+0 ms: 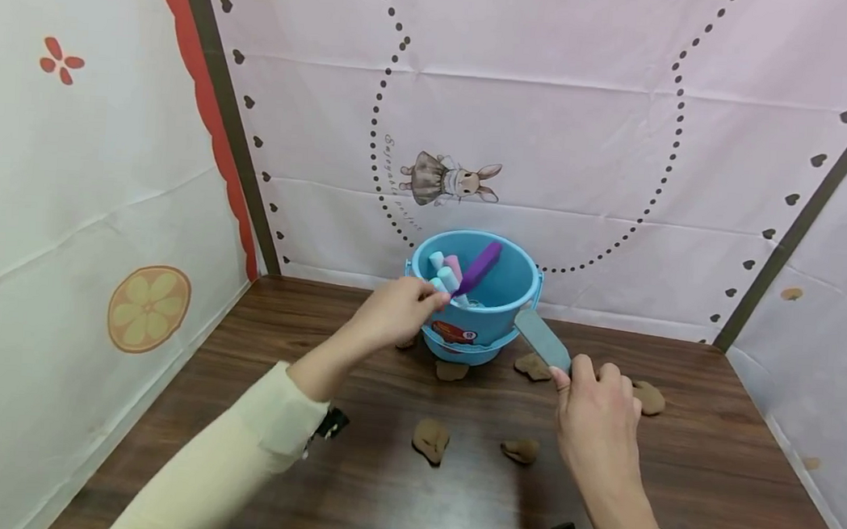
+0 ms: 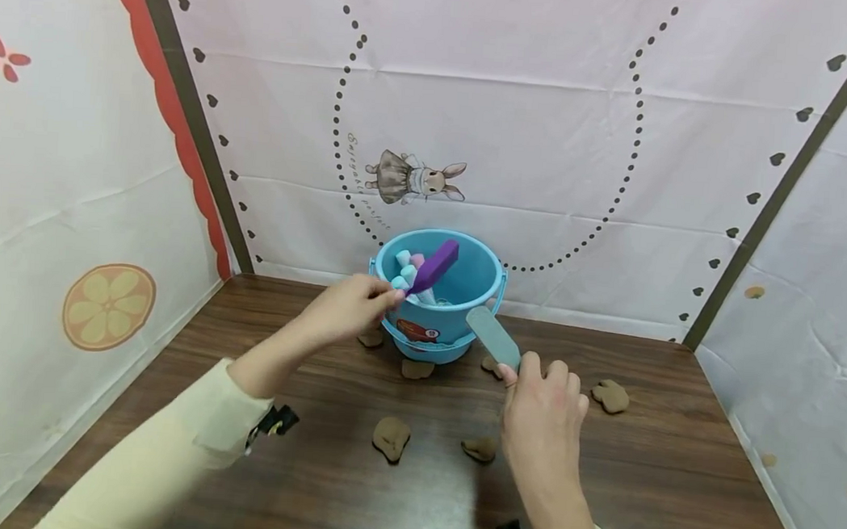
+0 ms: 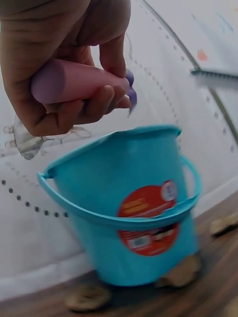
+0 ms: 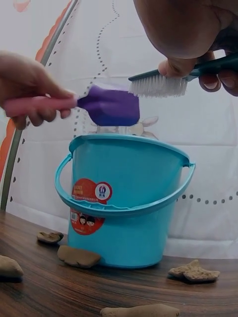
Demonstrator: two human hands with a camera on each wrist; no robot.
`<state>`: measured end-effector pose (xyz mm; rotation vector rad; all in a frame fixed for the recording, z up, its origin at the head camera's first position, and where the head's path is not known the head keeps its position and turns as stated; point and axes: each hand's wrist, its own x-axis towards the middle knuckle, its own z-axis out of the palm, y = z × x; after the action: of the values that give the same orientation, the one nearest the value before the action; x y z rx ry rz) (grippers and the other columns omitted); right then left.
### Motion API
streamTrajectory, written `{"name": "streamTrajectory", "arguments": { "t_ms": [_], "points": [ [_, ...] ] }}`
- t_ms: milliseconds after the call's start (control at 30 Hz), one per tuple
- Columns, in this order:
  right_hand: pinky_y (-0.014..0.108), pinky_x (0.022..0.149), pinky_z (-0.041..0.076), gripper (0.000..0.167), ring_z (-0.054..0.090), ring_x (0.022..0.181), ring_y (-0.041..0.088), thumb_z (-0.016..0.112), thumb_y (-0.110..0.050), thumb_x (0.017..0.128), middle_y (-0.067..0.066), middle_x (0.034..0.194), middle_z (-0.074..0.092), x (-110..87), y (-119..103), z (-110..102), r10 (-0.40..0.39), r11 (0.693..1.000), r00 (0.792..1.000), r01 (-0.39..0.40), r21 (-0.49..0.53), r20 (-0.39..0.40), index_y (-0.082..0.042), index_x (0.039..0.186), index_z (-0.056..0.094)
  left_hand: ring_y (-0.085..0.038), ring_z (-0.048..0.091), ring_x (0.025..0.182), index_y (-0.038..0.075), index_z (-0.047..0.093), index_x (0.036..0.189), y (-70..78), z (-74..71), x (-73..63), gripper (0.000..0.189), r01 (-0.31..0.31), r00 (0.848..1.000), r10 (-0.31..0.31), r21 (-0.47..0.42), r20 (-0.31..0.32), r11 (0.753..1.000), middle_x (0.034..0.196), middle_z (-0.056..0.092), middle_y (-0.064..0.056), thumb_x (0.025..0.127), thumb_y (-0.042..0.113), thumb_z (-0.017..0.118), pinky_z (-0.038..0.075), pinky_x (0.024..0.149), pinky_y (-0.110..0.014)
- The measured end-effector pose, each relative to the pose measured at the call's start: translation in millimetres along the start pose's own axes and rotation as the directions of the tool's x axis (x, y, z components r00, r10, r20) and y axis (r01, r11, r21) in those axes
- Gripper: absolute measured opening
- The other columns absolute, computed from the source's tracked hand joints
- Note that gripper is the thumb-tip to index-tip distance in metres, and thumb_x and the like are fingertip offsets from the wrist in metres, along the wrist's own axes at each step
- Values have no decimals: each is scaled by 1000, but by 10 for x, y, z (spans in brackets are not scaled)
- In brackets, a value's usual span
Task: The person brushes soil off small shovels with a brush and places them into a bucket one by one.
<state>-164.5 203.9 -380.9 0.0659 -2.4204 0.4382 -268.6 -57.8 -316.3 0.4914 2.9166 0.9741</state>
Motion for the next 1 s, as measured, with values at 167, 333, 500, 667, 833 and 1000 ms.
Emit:
{"name": "streamTrajectory", "arguments": {
  "t_ms": [167, 333, 500, 667, 833, 1000],
  "points": [
    [38, 54, 25, 37, 33, 58, 26, 62, -34, 98, 9, 70, 35, 9, -2, -12, -1, 1000, 1000, 1, 2, 31, -7, 80, 44, -20, 54, 67, 14, 69, 90, 70, -50, 324, 37, 24, 998, -12, 211, -58, 977, 70, 53, -3, 106, 42, 50, 43, 61, -34],
    [37, 56, 25, 36, 32, 59, 25, 61, -33, 99, 8, 70, 34, 1, -1, -25, 10, 1000, 998, -11, 6, 61, -8, 80, 44, -21, 63, 81, 19, 69, 93, 101, 12, 638, 33, 17, 998, 14, 439, -68, 899, 86, 66, 1, 106, 42, 50, 51, 68, -39],
    [37, 56, 25, 35, 34, 60, 26, 63, -31, 98, 8, 71, 35, -7, -4, -39, 32, 999, 997, -33, 8, 74, -7, 80, 45, -24, 69, 90, 20, 76, 99, 85, 106, 893, 25, -126, 986, 165, 700, 12, 703, 99, 73, 0, 105, 34, 57, 56, 76, -48],
    [37, 56, 26, 34, 35, 61, 26, 64, -31, 97, 9, 71, 36, -1, -12, -45, 39, 999, 996, -40, 16, 80, -7, 81, 46, -25, 67, 91, 20, 78, 99, 96, 181, 1007, 19, -240, 950, 296, 847, 103, 474, 97, 74, -3, 102, 20, 60, 51, 87, -56],
    [36, 56, 25, 34, 36, 62, 27, 63, -33, 97, 9, 72, 37, 8, -15, -54, 39, 999, 995, -41, 15, 93, -8, 82, 46, -27, 64, 92, 20, 78, 101, 156, 277, 1087, 20, -304, 922, 341, 890, 184, 341, 98, 74, -5, 101, 15, 59, 49, 92, -58],
    [37, 58, 25, 33, 37, 63, 28, 63, -32, 98, 9, 72, 37, 24, -14, -60, 47, 999, 992, -49, 16, 119, -8, 83, 46, -26, 63, 89, 19, 77, 102, 242, 358, 1161, 19, -315, 922, 311, 912, 229, 262, 98, 74, -4, 101, 14, 59, 48, 93, -56]
  ]
}}
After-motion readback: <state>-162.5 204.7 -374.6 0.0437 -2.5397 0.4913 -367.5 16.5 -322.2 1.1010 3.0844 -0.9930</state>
